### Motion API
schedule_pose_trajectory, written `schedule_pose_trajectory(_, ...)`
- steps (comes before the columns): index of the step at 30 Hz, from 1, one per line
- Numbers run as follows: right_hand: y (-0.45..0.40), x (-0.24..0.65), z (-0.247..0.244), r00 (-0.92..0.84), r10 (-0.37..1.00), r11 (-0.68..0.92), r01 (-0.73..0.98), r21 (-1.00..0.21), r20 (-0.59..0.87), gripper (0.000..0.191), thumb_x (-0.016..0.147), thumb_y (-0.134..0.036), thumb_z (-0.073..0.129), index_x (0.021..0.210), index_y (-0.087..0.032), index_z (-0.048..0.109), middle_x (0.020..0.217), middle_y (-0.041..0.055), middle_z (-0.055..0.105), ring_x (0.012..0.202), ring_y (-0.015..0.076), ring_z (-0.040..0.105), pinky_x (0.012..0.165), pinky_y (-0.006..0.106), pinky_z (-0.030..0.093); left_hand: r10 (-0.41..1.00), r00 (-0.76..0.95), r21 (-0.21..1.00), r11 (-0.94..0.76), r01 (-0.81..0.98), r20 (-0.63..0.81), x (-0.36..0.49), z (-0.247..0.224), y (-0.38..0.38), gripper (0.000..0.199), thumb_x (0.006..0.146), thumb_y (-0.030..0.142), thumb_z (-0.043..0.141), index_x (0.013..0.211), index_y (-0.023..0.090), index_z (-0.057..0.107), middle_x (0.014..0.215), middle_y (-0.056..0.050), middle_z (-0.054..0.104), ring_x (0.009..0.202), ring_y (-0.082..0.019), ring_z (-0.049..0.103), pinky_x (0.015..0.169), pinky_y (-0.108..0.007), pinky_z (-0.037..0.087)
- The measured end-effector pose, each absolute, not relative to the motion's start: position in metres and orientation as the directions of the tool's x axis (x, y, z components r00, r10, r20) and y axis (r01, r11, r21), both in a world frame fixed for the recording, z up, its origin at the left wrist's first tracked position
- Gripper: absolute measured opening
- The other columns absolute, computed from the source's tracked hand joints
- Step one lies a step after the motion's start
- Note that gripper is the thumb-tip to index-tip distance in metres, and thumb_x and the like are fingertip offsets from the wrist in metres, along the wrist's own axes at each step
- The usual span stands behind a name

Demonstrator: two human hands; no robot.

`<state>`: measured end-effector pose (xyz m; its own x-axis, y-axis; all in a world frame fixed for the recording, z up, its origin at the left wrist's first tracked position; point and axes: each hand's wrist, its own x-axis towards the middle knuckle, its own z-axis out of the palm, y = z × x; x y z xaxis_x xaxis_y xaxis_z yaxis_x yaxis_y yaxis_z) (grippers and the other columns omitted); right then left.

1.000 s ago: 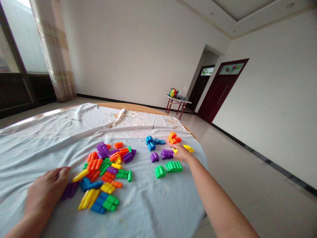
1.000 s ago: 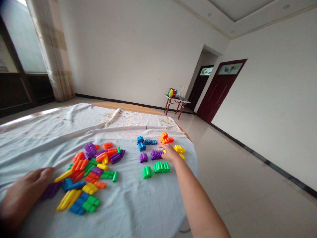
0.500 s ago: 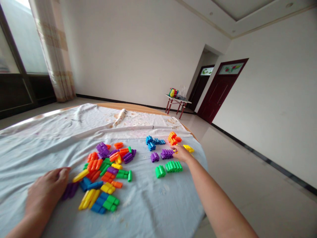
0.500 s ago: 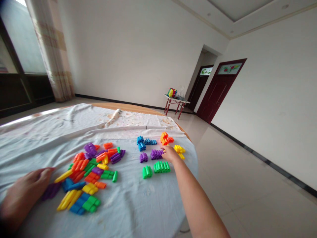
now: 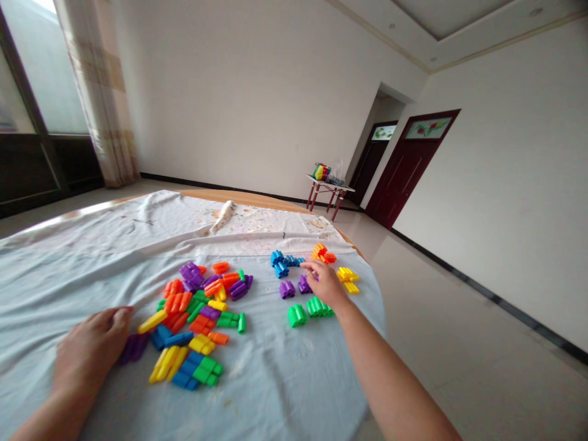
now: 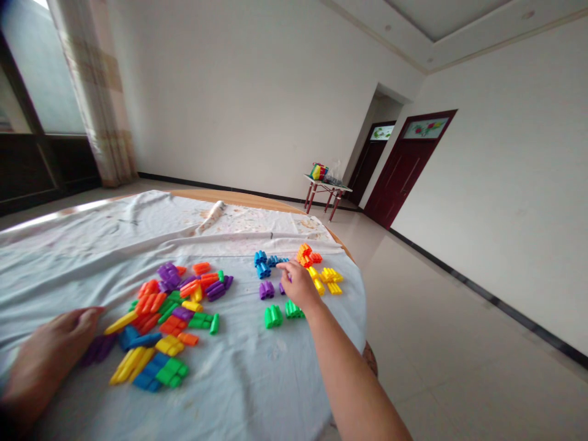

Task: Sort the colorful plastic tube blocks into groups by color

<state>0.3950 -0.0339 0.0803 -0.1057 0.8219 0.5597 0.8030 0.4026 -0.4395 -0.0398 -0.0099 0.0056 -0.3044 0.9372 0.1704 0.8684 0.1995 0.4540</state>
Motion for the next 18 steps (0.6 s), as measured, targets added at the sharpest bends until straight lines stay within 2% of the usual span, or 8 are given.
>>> schedule_pose_trajectory(4,-0.053,0.333,0.069,-0.249,0.803,0.538,0.693,-0.480,0.541,0.030,0.080,-0.008,0.047,0.101,-0.020,0.064,0.097,0.0055,0.065,0.092,0.0156,0.060,0.086,0.030,0.048,0.934,-0.332,0.448,0.243,0.860,0.130,-0.036,0.008,-0.011,0.058,0.084,0.045,0.020,0.108,0.015,0.065,0.118,-0.016,0.062,0.106,-0.030,0.056,0.081,-0.038,0.044)
schedule_pose_trajectory(9,-0.065,0.277,0.043,-0.384,0.802,0.593,0.605,-0.531,0.458,0.028,0.077,-0.009,0.056,0.101,-0.019,0.064,0.099,0.0052,0.064,0.095,0.0162,0.058,0.089,0.030,0.045,0.930,-0.339,0.427,0.251,0.868,0.142,-0.034,0.006,-0.011,0.055,0.085,0.044,0.022,0.105,0.016,0.065,0.115,-0.014,0.064,0.105,-0.028,0.057,0.080,-0.035,0.044)
schedule_pose_trajectory(15,-0.072,0.246,0.022,-0.436,0.811,0.582,0.664,-0.470,0.389,0.027,0.073,-0.024,0.069,0.100,-0.020,0.066,0.096,0.0042,0.064,0.095,0.0187,0.054,0.087,0.032,0.039,0.924,-0.338,0.428,0.235,0.872,0.179,-0.032,0.008,-0.015,0.054,0.086,0.041,0.023,0.103,0.015,0.066,0.110,-0.015,0.066,0.101,-0.027,0.058,0.079,-0.035,0.043)
schedule_pose_trajectory(18,-0.074,0.242,0.015,-0.433,0.826,0.559,0.712,-0.425,0.360,0.025,0.073,-0.024,0.069,0.098,-0.023,0.066,0.093,0.0027,0.064,0.094,0.0189,0.053,0.083,0.032,0.036,0.928,-0.323,0.433,0.219,0.875,0.184,-0.031,0.009,-0.016,0.054,0.087,0.040,0.022,0.103,0.014,0.067,0.110,-0.016,0.065,0.101,-0.028,0.057,0.080,-0.035,0.043)
